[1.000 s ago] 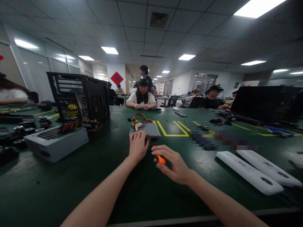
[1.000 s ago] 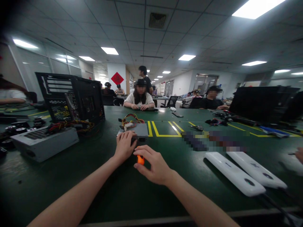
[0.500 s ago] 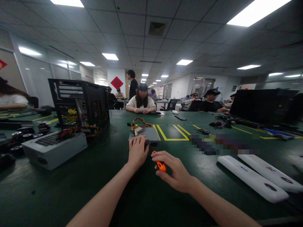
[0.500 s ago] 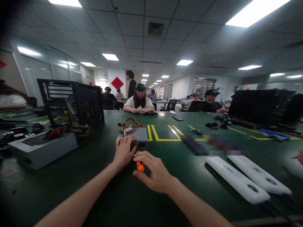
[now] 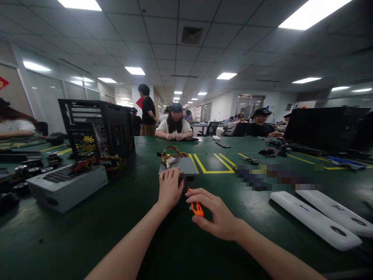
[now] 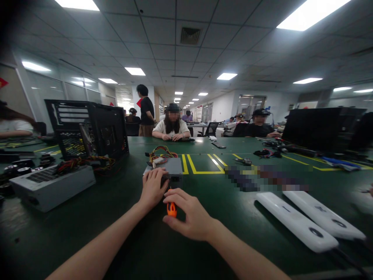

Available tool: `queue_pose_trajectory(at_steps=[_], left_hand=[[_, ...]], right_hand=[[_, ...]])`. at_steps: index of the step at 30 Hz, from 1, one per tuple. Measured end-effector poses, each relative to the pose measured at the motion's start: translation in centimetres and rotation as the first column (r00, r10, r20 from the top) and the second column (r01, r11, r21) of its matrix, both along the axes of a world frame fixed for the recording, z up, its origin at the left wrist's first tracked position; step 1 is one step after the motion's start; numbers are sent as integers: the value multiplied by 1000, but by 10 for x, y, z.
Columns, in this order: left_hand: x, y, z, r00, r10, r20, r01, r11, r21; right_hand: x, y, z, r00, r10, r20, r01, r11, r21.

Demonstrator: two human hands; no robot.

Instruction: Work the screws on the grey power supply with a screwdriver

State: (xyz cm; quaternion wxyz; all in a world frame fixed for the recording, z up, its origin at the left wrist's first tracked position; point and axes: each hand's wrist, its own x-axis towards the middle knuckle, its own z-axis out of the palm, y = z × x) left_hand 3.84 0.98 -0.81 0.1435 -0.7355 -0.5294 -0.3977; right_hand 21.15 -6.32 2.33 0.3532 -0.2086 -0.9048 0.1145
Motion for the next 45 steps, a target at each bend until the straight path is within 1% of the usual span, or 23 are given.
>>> queue_pose_trajectory(at_steps=[5, 7, 11, 13, 16, 21, 23, 26, 28, 33, 41, 45], left_hand=[[0, -1, 1, 1000, -2, 3, 2, 1000, 3], [0, -1, 1, 1000, -2, 4, 2, 1000, 2], [0, 1, 1, 1000, -4, 4, 4, 1000, 0], [0, 1, 0, 1000, -3, 5, 3, 1000, 1], [0, 1, 0, 1000, 4, 3, -4, 1000, 8], [1, 1, 0, 1000, 8, -8, -8, 1000, 12], [0, 1, 0, 1000, 7, -9, -7, 1000, 11], [0, 2, -1, 1000, 2, -6, -2, 1000, 15], [0, 2, -1, 1000, 0, -3, 0, 1000, 16], [-1, 1, -1, 1000, -2, -20, 3, 1000, 18], [-4, -4, -1, 997, -1, -75, 0, 1000, -10], [-5, -4, -1, 996, -11, -89, 10, 1000, -11]], right_hand=[[2, 5, -10, 992, -76, -96, 70, 995, -66], [3, 4, -9, 991, -75, -109, 68, 995, -69], [3, 0, -1, 999, 10, -51, -11, 999, -30], [2, -2, 2, 1000, 27, -12, -27, 999, -25], [1, -1, 1, 1000, 13, -18, -13, 1000, -13], [3, 2, -4, 994, -57, -97, 54, 998, -32], [4, 1, -4, 996, -41, -84, 39, 999, -31], [4, -2, 0, 1000, 8, -13, -8, 1000, -23], [3, -2, 2, 1000, 11, 13, -11, 1000, -13], [3, -2, 1, 1000, -19, -18, 20, 999, 39], [4, -1, -3, 1000, 12, 0, -12, 999, 32], [4, 3, -6, 1000, -3, -21, 4, 999, 54]])
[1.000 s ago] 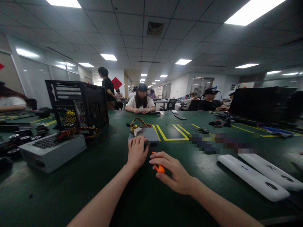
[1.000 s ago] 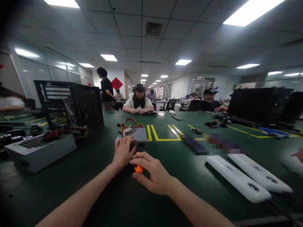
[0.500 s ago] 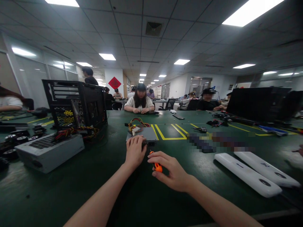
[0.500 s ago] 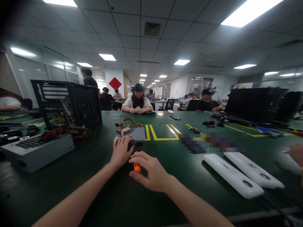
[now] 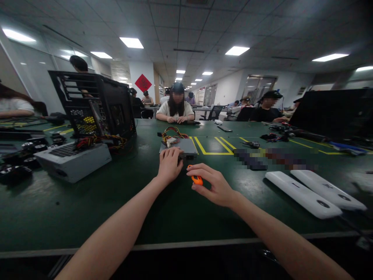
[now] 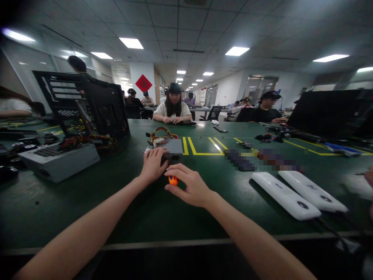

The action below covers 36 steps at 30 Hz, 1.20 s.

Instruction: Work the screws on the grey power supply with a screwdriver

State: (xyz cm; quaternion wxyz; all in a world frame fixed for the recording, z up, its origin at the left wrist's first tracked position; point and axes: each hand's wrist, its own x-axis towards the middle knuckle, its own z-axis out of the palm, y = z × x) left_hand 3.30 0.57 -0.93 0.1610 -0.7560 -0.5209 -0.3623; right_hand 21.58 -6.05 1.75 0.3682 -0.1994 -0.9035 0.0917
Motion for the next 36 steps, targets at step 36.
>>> queue_pose_trajectory(at_steps=[36], left_hand=[[-1, 1, 1, 1000, -11, -17, 10, 1000, -29]], right_hand=[[-6, -6, -1, 995, 48, 86, -49, 999, 12]])
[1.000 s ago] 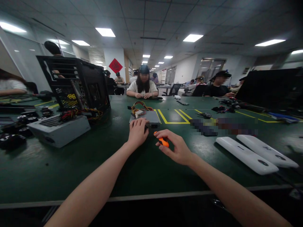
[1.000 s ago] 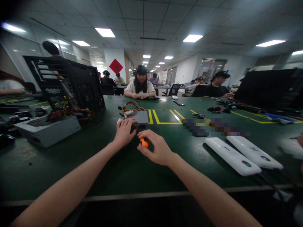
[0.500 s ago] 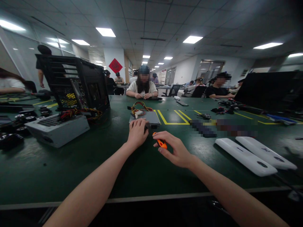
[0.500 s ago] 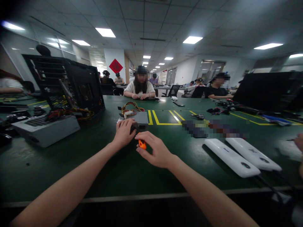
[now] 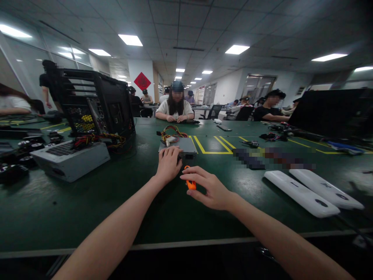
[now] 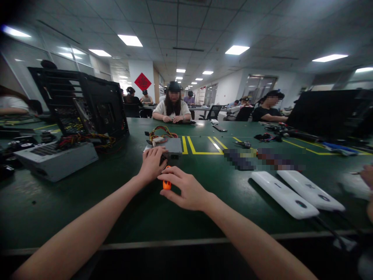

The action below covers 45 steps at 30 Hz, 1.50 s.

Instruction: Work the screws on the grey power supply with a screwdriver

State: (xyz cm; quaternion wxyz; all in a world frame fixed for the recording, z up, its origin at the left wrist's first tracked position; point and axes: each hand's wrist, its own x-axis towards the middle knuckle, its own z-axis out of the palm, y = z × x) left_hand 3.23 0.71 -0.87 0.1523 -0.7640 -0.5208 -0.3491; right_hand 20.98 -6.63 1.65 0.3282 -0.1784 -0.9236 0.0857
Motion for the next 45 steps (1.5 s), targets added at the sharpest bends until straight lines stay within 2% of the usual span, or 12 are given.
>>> queue_pose_trajectory(at_steps=[3, 7, 13, 20, 26, 33, 39, 45], left_hand=[[0, -1, 0, 1000, 0, -2, 0, 1000, 2], [0, -2, 0, 1000, 2, -12, -2, 1000, 0], [0, 0, 1, 1000, -2, -8, 2, 1000, -3], [0, -2, 2, 1000, 3, -21, -2, 1000, 10], [-1, -3, 2, 999, 9, -36, -9, 1000, -5], [0, -3, 3, 999, 16, -27, -16, 1000, 0], [2, -1, 2, 1000, 27, -7, -26, 1000, 6], [4, -3, 4, 999, 34, 20, -34, 999, 17]], right_hand=[[0, 2, -3, 998, -39, -45, 39, 999, 4], [4, 2, -5, 986, -113, -126, 108, 993, -51], [0, -1, -1, 1000, -13, -3, 13, 1000, 17], [2, 2, -5, 989, -112, -94, 107, 993, -50], [-1, -1, -2, 999, -20, 26, 20, 1000, 19], [0, 0, -4, 992, -110, -64, 108, 993, -44], [-2, -1, -2, 998, -17, 56, 15, 999, 37], [2, 5, -9, 982, -125, -140, 124, 992, -13]])
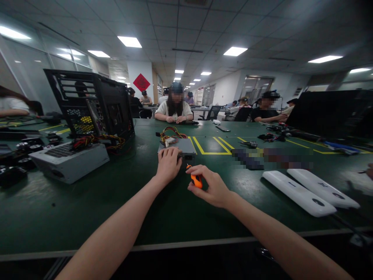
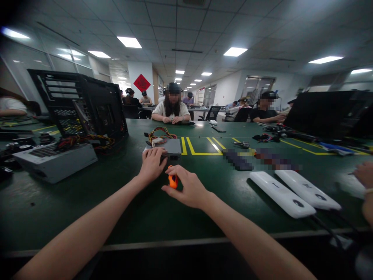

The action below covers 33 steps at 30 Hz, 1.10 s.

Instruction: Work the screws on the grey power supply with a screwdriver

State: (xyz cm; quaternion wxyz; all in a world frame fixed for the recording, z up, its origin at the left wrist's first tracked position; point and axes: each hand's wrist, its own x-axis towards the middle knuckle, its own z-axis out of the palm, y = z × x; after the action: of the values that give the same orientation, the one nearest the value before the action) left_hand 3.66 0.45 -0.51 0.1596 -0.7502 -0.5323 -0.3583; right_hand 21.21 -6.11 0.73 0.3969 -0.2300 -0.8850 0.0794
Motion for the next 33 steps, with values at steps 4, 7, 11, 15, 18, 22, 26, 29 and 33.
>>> queue_pose_trajectory(at_steps=[4, 7, 11, 15, 18, 22, 26, 29, 33], left_hand=[[1, 0, 0, 1000, 6, 0, -6, 1000, 8], [0, 1, -1, 1000, 8, -6, -7, 1000, 13], [0, 1, -1, 1000, 16, -21, -15, 1000, 28], [-1, 1, -1, 1000, 16, -26, -15, 999, 30], [-1, 1, -2, 999, 11, -32, -10, 999, 30], [-1, 2, -2, 1000, 10, -29, -9, 999, 38], [-1, 1, -2, 1000, 6, -25, -5, 999, 40], [-2, 1, -2, 1000, 1, -26, 0, 999, 38], [-1, 2, -2, 1000, 6, -20, -5, 1000, 25]], right_hand=[[1, -3, 4, 997, 50, 52, -50, 999, -2], [0, -3, 6, 993, 70, 99, -76, 995, 58], [1, 1, 1, 1000, 9, 13, -10, 996, 94], [2, 0, 0, 1000, -4, 3, 4, 999, 41], [0, -3, 3, 995, 46, 93, -51, 997, 57], [-2, -2, 3, 993, 53, 107, -63, 994, 89], [1, -1, 1, 1000, -5, 2, 5, 999, 38], [0, -3, 3, 999, 18, 47, -19, 1000, 12], [-3, -6, 7, 980, 95, 175, -104, 994, 44]])
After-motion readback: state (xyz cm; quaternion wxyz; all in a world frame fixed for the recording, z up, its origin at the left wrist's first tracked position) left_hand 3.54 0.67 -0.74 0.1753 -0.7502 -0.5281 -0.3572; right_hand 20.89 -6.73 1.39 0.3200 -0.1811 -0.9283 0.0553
